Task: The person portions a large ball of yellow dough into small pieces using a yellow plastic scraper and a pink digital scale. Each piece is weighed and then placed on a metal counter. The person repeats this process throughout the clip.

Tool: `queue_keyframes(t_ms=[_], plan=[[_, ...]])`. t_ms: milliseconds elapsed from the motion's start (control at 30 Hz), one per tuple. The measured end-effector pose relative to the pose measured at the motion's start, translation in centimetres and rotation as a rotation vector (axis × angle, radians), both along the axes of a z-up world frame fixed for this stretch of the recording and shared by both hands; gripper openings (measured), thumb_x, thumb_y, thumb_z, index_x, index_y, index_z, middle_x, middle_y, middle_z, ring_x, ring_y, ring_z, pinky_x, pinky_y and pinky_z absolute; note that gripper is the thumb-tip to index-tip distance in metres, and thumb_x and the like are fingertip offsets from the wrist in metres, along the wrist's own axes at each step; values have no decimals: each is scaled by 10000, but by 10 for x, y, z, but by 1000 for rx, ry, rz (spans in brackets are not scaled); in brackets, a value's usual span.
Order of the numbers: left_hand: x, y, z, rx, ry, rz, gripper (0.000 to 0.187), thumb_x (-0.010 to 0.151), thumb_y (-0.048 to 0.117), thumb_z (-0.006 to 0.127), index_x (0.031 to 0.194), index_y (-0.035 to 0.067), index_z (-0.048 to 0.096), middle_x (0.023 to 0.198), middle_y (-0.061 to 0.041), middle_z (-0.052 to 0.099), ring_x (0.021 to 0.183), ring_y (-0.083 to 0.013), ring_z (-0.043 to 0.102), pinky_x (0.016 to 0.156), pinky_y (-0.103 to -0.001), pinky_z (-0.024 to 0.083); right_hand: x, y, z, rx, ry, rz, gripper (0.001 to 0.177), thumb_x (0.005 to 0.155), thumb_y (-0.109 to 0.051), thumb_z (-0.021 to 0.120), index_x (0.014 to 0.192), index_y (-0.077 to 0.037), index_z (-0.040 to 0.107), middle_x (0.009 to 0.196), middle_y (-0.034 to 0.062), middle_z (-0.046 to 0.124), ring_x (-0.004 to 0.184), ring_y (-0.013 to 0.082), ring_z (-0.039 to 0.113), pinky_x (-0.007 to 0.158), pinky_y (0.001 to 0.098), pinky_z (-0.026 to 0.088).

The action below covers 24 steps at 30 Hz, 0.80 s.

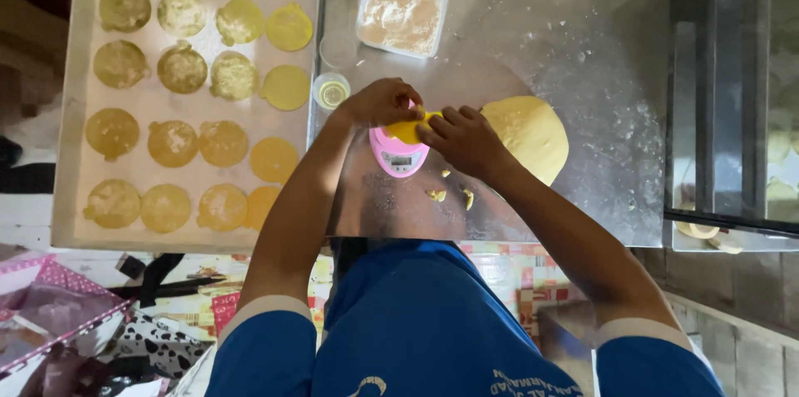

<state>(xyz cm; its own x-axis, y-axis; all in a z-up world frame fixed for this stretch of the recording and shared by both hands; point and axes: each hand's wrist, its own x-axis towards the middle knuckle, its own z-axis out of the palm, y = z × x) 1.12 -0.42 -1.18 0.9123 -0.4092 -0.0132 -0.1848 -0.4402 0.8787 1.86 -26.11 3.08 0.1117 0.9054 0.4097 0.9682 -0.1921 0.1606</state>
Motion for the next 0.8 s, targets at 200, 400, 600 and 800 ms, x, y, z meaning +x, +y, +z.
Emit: queue_keyframes(t_ms=[200,400,600,800], plan=[[-53,-63,23,-402,158,101,185,971,122,753,1124,85,655,1042,-85,650,1032,-242,657,838,-361,590,-63,-70,77,177,265,-101,306,842,-121,670,1128,-196,748,791,41,574,674,264,587,592,380,519],[-126,-158,7,-491,174,264,256,929,33,687,1177,-11,642,1019,-228,684,928,-281,691,744,-342,604,-142,-182,27,516,540,-678,172,896,-101,844,926,-34,689,671,141,607,619,438,631,527,448,499],[-138,-219,-65,-37,-339,32,182,912,131,714,1080,137,643,1031,-79,595,897,-322,704,794,-415,555,-180,-226,-14,426,374,-949,313,935,-271,868,859,-62,648,560,103,510,568,397,639,495,392,490],[-143,-229,-83,118,-669,75,402,790,286,845,1113,143,654,1157,-112,655,1175,-322,659,1028,-421,516,-179,-210,-2,397,332,-1026,394,938,-331,848,840,-30,612,550,176,545,561,450,642,497,491,498]])
